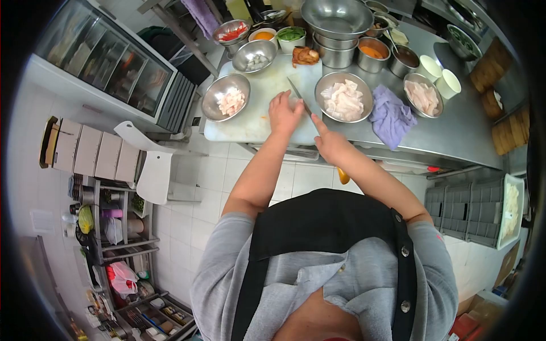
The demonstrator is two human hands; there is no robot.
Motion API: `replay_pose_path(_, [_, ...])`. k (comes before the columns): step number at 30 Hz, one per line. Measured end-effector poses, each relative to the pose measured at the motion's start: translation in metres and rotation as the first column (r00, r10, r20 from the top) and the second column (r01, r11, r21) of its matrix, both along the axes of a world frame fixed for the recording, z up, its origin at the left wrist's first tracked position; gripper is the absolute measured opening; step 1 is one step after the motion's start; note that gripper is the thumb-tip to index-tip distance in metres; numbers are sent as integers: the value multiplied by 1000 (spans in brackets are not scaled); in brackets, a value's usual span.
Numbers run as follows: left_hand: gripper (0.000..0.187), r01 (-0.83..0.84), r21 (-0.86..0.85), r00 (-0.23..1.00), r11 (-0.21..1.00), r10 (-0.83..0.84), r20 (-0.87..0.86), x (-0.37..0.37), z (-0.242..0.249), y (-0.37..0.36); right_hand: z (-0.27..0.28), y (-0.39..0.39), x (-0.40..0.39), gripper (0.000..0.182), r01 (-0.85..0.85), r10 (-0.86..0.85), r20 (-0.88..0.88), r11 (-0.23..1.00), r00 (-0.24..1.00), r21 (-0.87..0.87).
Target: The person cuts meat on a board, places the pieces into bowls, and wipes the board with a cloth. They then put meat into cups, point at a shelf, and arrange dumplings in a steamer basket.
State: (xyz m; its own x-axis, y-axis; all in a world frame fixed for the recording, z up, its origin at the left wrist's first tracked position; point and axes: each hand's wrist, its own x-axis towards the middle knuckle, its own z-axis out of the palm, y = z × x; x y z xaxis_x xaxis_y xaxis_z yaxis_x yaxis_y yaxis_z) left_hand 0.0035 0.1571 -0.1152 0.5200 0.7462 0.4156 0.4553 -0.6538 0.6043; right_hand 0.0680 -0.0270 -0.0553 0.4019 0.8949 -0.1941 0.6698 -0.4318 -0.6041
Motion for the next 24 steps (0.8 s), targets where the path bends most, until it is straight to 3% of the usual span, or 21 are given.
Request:
replay_pose_path(1, [51,-18,-9,1000,1000,18,11,2,0,-1,-1,6,-2,69,-4,4,-17,999,1000,34])
replay_pose_path(2, [49,-35,3,999,999,35,29,4,1,-3,-2,7,-3,69,44,-39,-191,999,981,22])
replay_pose_path(4, [45,-76,28,995,997,74,65,6,1,-6,24,1,-19,69,120,-120,-513,992,850,-33])
replay_pose_path(6, [40,-78,8,993,997,77,89,5,2,-8,13,0,-30,69,178,-138,-679,984,721,-11])
replay_pose_path(11, [28,-110,-70,965,991,123,233,-1,-1,-3,-2,5,-54,68,216,-113,-874,976,472,-10])
replay_pose_path(15, [26,-136,-141,885,981,184,428,-5,-5,3,6,3,-58,68,193,-85,-857,981,508,18])
replay_pose_path(18, [23,-119,-225,759,967,235,608,-6,14,-2,31,-5,-60,67,154,-47,-761,986,647,70])
replay_pose_path(20, [20,-113,-204,670,972,227,707,-9,48,7,31,-6,-58,68,72,131,-632,956,764,284])
replay_pose_path(21, [20,-185,-167,652,968,249,716,-14,72,11,32,-5,-55,68,13,214,-545,924,811,382])
replay_pose_path(22, [20,-258,-129,631,958,267,728,-21,91,22,54,-6,-52,68,-53,232,-477,932,848,358])
replay_pose_path(24, [22,-175,-163,458,971,227,860,-34,109,61,65,-1,-46,68,-129,297,-286,865,911,485])
